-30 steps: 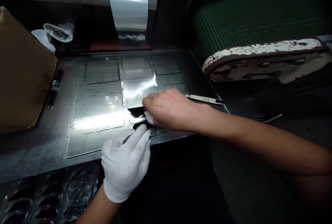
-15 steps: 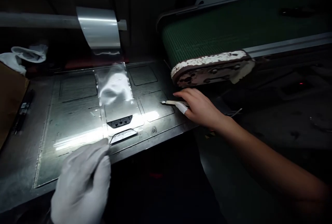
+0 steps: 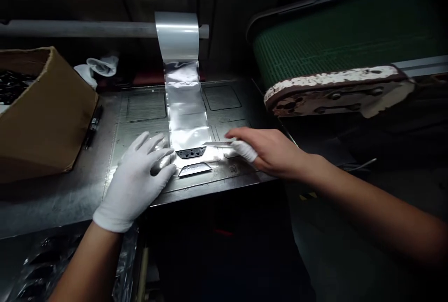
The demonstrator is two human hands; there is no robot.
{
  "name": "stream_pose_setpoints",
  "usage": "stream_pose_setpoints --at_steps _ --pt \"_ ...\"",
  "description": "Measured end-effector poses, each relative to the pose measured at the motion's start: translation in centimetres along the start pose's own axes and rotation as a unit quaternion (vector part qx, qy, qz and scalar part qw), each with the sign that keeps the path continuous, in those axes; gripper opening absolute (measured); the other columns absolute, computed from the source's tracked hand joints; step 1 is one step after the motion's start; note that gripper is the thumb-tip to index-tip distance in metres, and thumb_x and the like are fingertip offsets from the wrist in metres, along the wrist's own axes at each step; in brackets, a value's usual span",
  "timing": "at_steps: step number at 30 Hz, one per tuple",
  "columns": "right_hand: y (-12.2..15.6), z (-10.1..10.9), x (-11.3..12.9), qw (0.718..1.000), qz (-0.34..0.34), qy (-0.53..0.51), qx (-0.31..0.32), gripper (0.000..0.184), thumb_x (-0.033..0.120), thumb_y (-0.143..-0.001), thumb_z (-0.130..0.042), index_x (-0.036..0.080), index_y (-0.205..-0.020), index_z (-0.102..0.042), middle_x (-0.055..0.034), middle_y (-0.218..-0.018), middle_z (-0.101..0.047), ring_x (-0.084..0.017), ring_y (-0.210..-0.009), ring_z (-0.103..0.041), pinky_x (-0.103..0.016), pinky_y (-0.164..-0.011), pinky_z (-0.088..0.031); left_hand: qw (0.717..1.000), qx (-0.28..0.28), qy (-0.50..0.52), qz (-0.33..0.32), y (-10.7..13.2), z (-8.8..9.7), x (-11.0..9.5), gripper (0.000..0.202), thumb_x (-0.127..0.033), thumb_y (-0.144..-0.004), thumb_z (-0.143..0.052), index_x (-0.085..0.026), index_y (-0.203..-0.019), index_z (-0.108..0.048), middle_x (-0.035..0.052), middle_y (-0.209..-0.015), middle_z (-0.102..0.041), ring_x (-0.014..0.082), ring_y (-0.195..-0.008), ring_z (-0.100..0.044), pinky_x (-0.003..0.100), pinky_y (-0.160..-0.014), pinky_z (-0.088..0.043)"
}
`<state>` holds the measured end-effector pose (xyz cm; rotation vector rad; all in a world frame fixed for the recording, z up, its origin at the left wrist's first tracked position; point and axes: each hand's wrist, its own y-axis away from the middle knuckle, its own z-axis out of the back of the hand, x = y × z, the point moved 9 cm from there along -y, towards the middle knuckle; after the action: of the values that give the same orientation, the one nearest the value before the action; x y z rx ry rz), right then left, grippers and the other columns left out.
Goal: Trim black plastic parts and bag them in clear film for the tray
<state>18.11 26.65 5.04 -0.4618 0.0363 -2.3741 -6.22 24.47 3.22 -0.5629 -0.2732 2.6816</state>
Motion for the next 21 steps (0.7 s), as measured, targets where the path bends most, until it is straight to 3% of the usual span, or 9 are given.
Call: stream_pose_setpoints --at_steps 2,4,7,11,15,21 --pt "-2.5 -0.8 3.2 0.997 0.064 0.032 0.041 0.037 0.018 -0.096 -0.052 0.020 -0.132 -0.061 -0.0047 -0.115 -0.071 -0.023 -0.102 -0.067 -0.030 -0.076 -0.045 1.000 0.023 -0.003 -0.021 -0.3 -0.6 0.0 0.025 -0.037 -0.094 -0.064 -0.026 -0.114 -0.072 0.0033 -0.148 -0.057 0.0342 -0.147 -0.038 0.054 -0.118 -0.041" --pt "-4.5 -1.8 5.0 0.991 0.082 0.064 0.081 0.040 0.013 -0.089 -0.058 0.022 -0.127 -0.066 -0.0021 -0.108 -0.070 -0.021 -0.094 -0.067 -0.029 -0.067 -0.040 0.999 0.034 0.000 -0.032 -0.4 -0.9 -0.2 0.020 -0.034 -0.093 -0.063 -0.026 -0.110 -0.072 0.0028 -0.144 -0.060 0.0334 -0.142 -0.043 0.053 -0.115 -0.043" --pt "-6.6 -3.4 6.3 0.986 0.085 0.088 0.118 0.047 0.007 -0.081 -0.059 0.025 -0.124 -0.069 0.0000 -0.113 -0.069 -0.019 -0.089 -0.065 -0.027 -0.059 -0.031 0.999 0.038 0.008 -0.035 -0.5 -1.0 -0.2 0.017 -0.031 -0.092 -0.063 -0.027 -0.108 -0.071 0.0038 -0.136 -0.063 0.0329 -0.131 -0.051 0.053 -0.108 -0.048" --pt "-7.2 -4.8 7.1 0.981 0.109 0.095 0.131 0.045 0.006 -0.082 -0.058 0.024 -0.121 -0.070 0.0000 -0.112 -0.069 -0.016 -0.083 -0.063 -0.027 -0.055 -0.025 0.999 0.040 0.015 -0.022 -0.7 -1.0 -0.1 0.014 -0.032 -0.092 -0.064 -0.028 -0.104 -0.070 0.0033 -0.134 -0.063 0.0320 -0.129 -0.051 0.052 -0.105 -0.050" --pt "-5.4 -3.9 5.3 0.982 0.106 0.106 0.116 0.048 0.002 -0.079 -0.056 0.024 -0.120 -0.070 -0.0006 -0.111 -0.070 -0.017 -0.086 -0.064 -0.026 -0.056 -0.029 0.998 0.040 0.015 -0.035 -0.8 -1.0 -0.4 0.017 -0.035 -0.094 -0.062 -0.026 -0.107 -0.069 0.0036 -0.137 -0.063 0.0313 -0.132 -0.050 0.050 -0.108 -0.048" --pt "1.9 0.2 -1.1 0.988 0.065 0.112 0.080 0.050 0.002 -0.081 -0.051 0.025 -0.121 -0.070 -0.0011 -0.110 -0.070 -0.019 -0.093 -0.067 -0.026 -0.065 -0.044 0.999 0.034 0.017 -0.031 -0.2 -0.8 0.0 0.024 -0.039 -0.095 -0.062 -0.027 -0.114 -0.070 0.0020 -0.144 -0.060 0.0316 -0.143 -0.043 0.051 -0.117 -0.040"
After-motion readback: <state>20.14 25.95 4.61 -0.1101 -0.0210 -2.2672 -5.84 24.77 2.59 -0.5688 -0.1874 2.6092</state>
